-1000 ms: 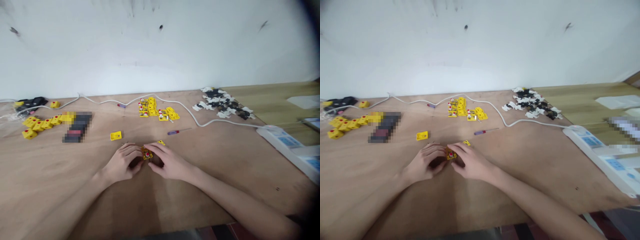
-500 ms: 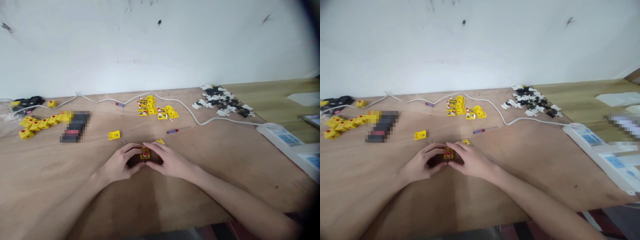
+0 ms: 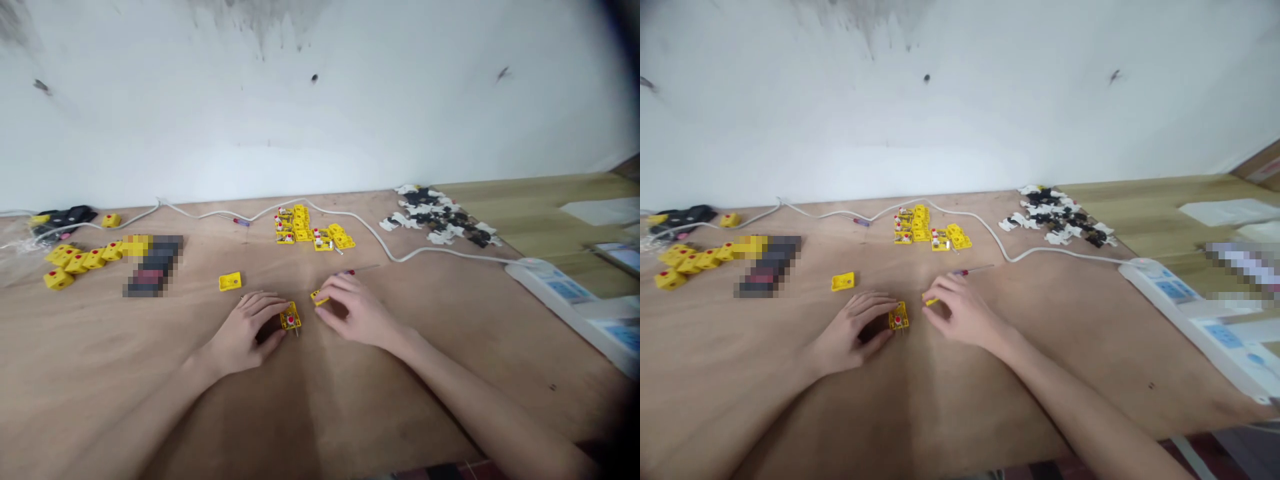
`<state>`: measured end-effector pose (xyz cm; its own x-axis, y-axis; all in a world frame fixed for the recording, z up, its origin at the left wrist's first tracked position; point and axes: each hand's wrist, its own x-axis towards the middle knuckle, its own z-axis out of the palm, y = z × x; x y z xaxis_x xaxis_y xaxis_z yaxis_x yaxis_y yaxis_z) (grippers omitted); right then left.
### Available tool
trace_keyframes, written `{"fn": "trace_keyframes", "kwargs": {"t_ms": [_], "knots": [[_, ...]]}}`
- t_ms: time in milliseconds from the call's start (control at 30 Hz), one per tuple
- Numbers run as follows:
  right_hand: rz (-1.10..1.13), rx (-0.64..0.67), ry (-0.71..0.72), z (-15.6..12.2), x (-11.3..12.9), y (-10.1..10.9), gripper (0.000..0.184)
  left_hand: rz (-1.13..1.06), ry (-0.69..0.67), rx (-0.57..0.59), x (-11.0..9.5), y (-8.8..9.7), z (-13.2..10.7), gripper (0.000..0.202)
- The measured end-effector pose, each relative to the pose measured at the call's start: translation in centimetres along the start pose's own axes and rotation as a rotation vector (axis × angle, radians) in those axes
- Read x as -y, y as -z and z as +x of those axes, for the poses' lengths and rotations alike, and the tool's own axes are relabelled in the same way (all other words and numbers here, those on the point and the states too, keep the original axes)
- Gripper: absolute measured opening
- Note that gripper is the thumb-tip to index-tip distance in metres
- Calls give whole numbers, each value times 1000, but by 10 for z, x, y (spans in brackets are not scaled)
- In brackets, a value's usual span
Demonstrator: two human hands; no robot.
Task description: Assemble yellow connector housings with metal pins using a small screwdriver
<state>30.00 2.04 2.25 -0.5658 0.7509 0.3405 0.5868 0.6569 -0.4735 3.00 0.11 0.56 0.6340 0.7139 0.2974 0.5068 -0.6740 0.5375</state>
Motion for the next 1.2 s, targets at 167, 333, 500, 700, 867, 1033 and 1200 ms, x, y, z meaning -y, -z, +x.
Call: {"fn": "trace_keyframes", "kwargs": {"t_ms": [167, 333, 500, 700, 867, 1033, 1200], "knots": [[25, 101, 13, -5, 20, -16, 27, 106, 3, -45, -2, -1, 0, 45], [80, 100, 14, -7, 22, -23, 13, 110, -60, -72, -4, 1, -1, 33], [84, 95, 26, -7, 19, -22, 10, 100, -112, -77, -2, -1, -1, 36], [92, 97, 35, -7, 20, -21, 11, 127, -159, -99, 1, -2, -1, 33], [94, 101, 30, -7, 19, -20, 14, 194, -200, -102, 1, 0, 0, 34], [89, 96, 32, -7, 18, -22, 15, 226, -259, -115, 0, -2, 1, 35], [105, 43, 32, -8, 18, -30, 16, 41, -136, -115, 4, -6, 0, 34]]}}
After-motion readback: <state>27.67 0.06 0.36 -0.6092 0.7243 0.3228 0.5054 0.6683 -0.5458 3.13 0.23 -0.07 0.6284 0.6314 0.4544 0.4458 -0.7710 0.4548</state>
